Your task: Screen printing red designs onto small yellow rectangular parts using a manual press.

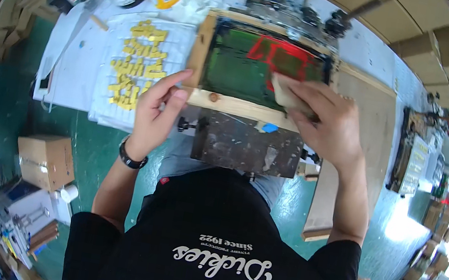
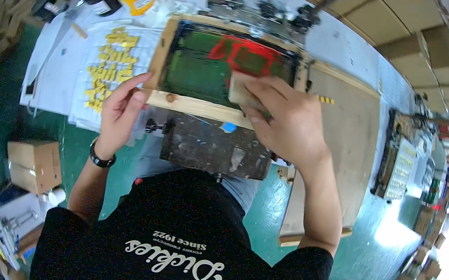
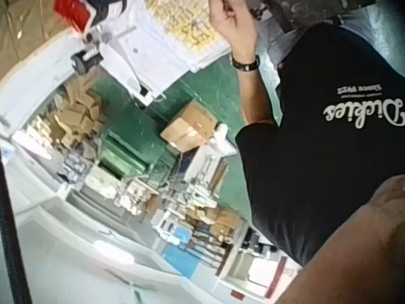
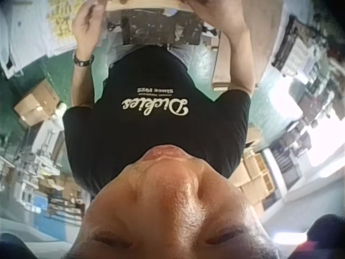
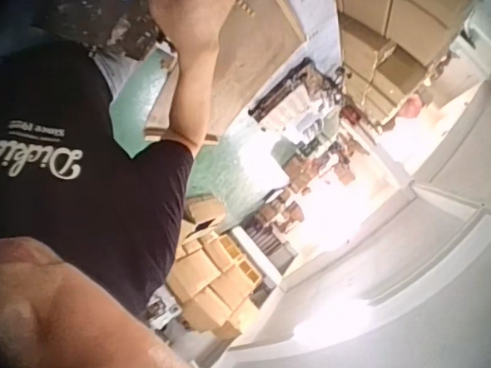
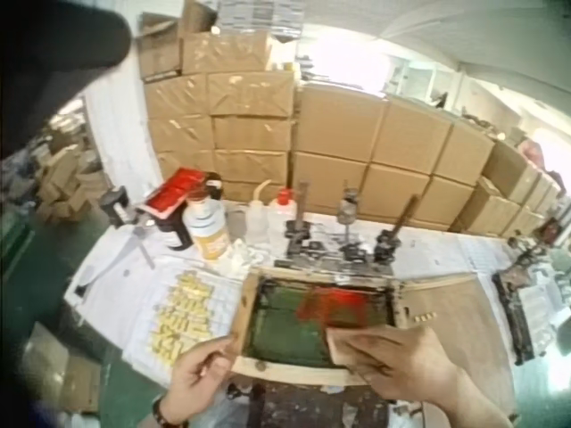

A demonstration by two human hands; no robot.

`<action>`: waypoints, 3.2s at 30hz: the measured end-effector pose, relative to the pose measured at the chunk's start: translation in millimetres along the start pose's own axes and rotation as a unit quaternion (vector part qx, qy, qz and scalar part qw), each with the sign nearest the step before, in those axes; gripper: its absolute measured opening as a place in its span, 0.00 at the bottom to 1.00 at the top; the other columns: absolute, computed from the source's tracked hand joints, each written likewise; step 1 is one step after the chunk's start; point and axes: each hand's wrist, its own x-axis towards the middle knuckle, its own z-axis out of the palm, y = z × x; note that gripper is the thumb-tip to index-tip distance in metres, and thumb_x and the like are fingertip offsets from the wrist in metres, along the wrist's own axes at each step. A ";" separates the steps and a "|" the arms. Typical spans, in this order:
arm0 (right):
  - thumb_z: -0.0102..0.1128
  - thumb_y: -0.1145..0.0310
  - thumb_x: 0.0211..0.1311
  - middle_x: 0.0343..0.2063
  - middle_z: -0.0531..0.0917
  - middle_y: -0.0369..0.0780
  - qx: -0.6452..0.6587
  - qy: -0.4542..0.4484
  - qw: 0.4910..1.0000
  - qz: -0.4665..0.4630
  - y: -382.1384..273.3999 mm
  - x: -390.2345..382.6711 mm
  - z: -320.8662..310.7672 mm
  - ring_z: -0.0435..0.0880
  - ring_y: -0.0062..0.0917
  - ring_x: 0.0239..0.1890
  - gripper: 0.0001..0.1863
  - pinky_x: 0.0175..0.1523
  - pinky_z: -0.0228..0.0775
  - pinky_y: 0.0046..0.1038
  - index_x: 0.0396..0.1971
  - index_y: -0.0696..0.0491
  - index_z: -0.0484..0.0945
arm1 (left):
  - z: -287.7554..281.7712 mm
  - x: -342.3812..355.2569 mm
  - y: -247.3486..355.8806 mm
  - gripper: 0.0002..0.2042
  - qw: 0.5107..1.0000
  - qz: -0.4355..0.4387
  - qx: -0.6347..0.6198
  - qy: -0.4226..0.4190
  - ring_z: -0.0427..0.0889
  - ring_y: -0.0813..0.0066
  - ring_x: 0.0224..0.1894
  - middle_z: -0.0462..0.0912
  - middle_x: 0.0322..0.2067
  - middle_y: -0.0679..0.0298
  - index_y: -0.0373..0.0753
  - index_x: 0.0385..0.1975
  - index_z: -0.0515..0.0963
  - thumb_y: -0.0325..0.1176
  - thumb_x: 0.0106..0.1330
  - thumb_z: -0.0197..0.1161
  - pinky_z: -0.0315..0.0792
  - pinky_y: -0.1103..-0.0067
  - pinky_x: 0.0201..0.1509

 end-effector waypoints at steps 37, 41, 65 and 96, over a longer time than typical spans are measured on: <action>0.68 0.68 0.71 0.43 0.89 0.45 0.092 0.011 0.979 0.181 70.9 -31.4 49.6 0.89 0.36 0.44 0.15 0.50 0.79 0.38 0.52 0.60 0.83 | -79.1 138.0 -84.5 0.08 0.837 0.180 0.513 0.064 0.83 0.54 0.45 0.86 0.41 0.59 0.39 0.39 0.89 0.29 0.62 0.67 0.77 0.66 0.52; 0.69 0.66 0.71 0.44 0.90 0.46 -0.013 0.016 0.995 0.097 79.8 -22.2 58.6 0.89 0.39 0.44 0.15 0.48 0.80 0.39 0.51 0.59 0.84 | -65.3 124.1 -67.8 0.09 0.868 0.178 0.455 0.092 0.83 0.54 0.45 0.86 0.41 0.58 0.38 0.40 0.89 0.28 0.62 0.67 0.77 0.66 0.52; 0.69 0.63 0.66 0.29 0.88 0.41 0.042 0.181 0.819 0.543 266.9 -177.9 42.8 0.85 0.34 0.32 0.11 0.40 0.77 0.33 0.38 0.56 0.87 | 21.2 82.8 -37.1 0.17 0.948 0.068 0.309 -0.036 0.88 0.69 0.48 0.91 0.48 0.57 0.31 0.57 0.84 0.29 0.72 0.71 0.80 0.77 0.55; 0.67 0.66 0.73 0.27 0.84 0.36 0.230 0.345 0.782 0.464 219.2 -178.8 33.3 0.77 0.19 0.23 0.11 0.28 0.68 0.22 0.43 0.59 0.83 | 64.5 45.0 -0.1 0.15 0.936 0.231 0.257 -0.058 0.83 0.65 0.38 0.87 0.39 0.57 0.35 0.57 0.83 0.33 0.77 0.61 0.77 0.69 0.49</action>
